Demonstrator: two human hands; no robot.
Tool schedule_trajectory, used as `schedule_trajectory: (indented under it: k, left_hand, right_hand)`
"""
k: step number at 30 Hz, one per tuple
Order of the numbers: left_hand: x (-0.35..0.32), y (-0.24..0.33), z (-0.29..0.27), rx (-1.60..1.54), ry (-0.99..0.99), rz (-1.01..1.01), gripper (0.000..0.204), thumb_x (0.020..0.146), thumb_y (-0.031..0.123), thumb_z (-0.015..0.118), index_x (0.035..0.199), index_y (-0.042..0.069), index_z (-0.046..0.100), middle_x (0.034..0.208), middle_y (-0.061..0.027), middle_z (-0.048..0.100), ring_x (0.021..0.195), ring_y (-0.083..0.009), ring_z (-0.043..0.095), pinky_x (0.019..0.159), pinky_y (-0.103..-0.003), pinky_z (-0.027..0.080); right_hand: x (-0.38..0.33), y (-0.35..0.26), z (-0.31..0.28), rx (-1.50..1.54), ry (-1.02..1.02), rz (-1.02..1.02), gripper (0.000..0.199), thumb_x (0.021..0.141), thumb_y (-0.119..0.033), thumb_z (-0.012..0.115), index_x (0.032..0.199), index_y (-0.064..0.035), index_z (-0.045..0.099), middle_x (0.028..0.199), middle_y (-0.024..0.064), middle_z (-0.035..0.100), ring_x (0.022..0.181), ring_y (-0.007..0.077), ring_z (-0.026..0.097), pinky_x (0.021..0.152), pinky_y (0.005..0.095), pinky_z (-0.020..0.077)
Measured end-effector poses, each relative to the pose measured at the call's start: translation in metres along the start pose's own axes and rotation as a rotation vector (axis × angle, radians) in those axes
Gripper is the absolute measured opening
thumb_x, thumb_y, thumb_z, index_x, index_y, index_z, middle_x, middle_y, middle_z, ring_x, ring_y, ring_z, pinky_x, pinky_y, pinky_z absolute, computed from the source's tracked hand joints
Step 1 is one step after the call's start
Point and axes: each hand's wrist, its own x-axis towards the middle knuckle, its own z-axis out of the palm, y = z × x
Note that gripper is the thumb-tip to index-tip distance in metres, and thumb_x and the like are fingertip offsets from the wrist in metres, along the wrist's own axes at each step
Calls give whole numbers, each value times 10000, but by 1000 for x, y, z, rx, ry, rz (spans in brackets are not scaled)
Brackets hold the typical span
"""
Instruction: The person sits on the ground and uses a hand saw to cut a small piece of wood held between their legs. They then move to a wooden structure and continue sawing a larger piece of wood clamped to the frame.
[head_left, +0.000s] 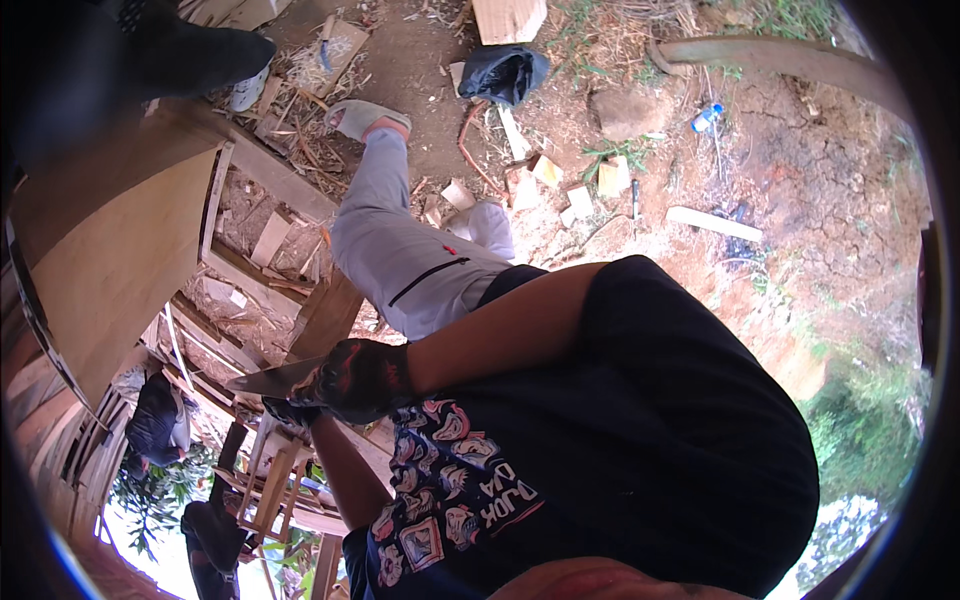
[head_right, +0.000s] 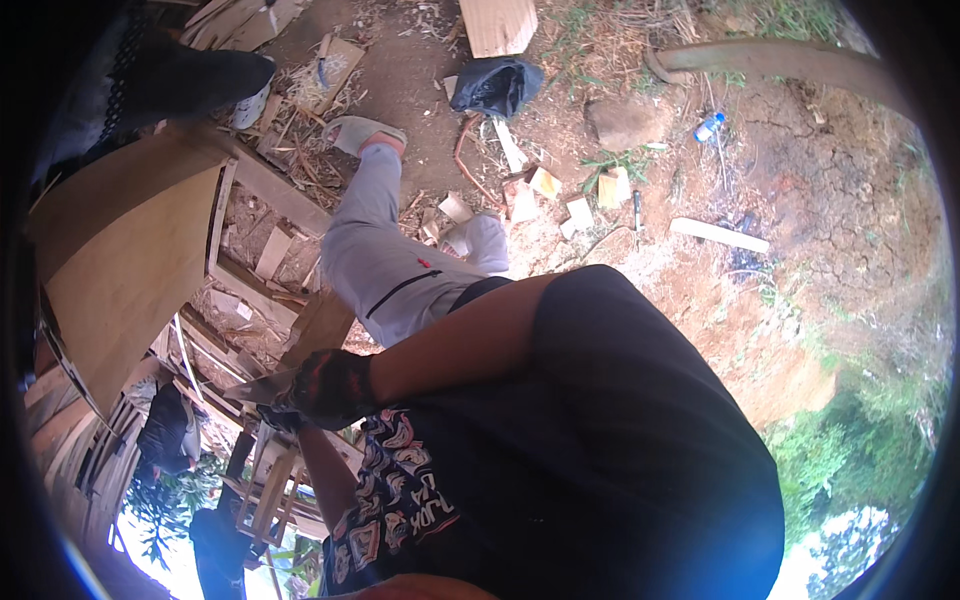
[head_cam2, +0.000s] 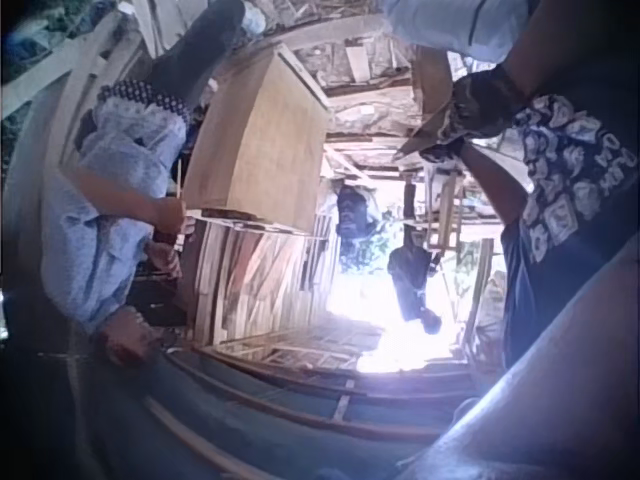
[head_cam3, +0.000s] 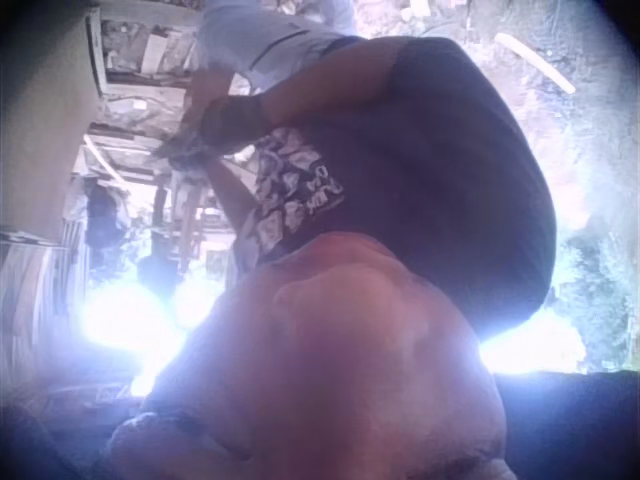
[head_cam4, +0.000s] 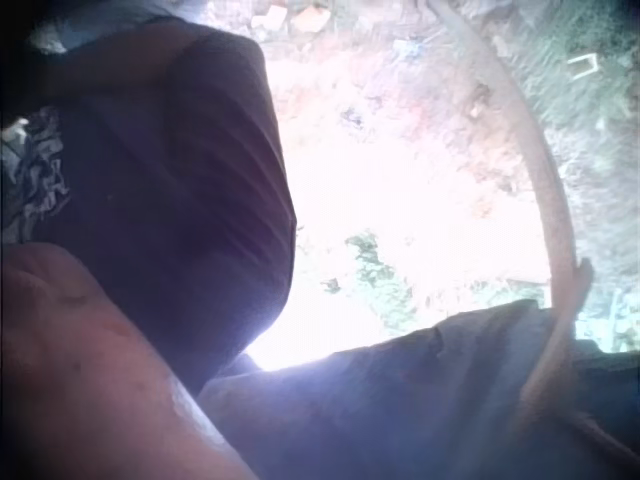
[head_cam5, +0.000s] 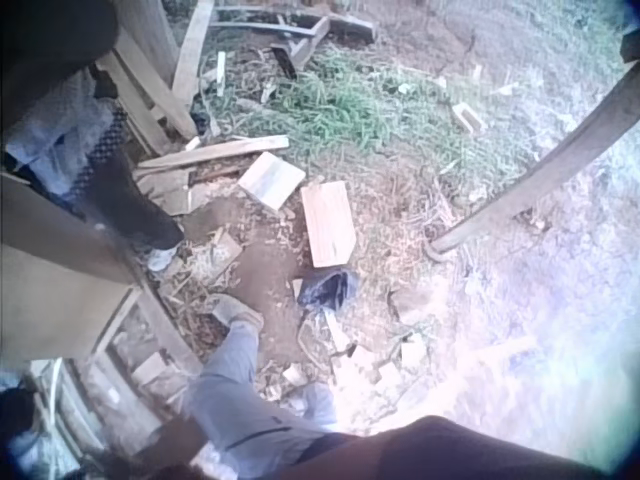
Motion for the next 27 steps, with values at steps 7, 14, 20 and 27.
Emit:
schedule_trajectory:
  k: [7,14,20,27]
  left_hand:
    - [-9,-4,9,-53,-7,-60,512,872,362,813,1241,35,674,1181,-212,682,1196,-407,627,1007,-487,521]
    - [-28,1,29,-110,21,-182,587,1070,418,614,1499,18,597,1602,-279,542,1554,-511,388,1309,-609,259]
    - [-25,51,2,-305,380,-507,430,1058,362,602,1404,128,705,1560,-209,602,1525,-449,466,1283,-581,319]
    - [-25,59,-9,-393,354,-640,538,1046,366,593,1475,43,633,1628,-218,546,1566,-423,437,1323,-550,283]
  right_hand:
    - [-2,7,2,-182,65,-113,414,1006,-333,627,1348,-115,711,964,189,758,854,397,754,745,508,613]
    - [-4,-36,-20,-1145,109,-360,515,1086,-388,607,1552,-168,614,988,221,731,801,393,722,653,506,564]
    - [46,-53,-38,-503,-320,-349,469,1082,-270,676,1502,-69,624,1292,221,763,1086,408,781,867,517,636]
    - [79,-62,-46,-486,-389,-281,423,1041,-136,736,1436,-8,656,1370,214,743,1163,392,771,922,462,637]
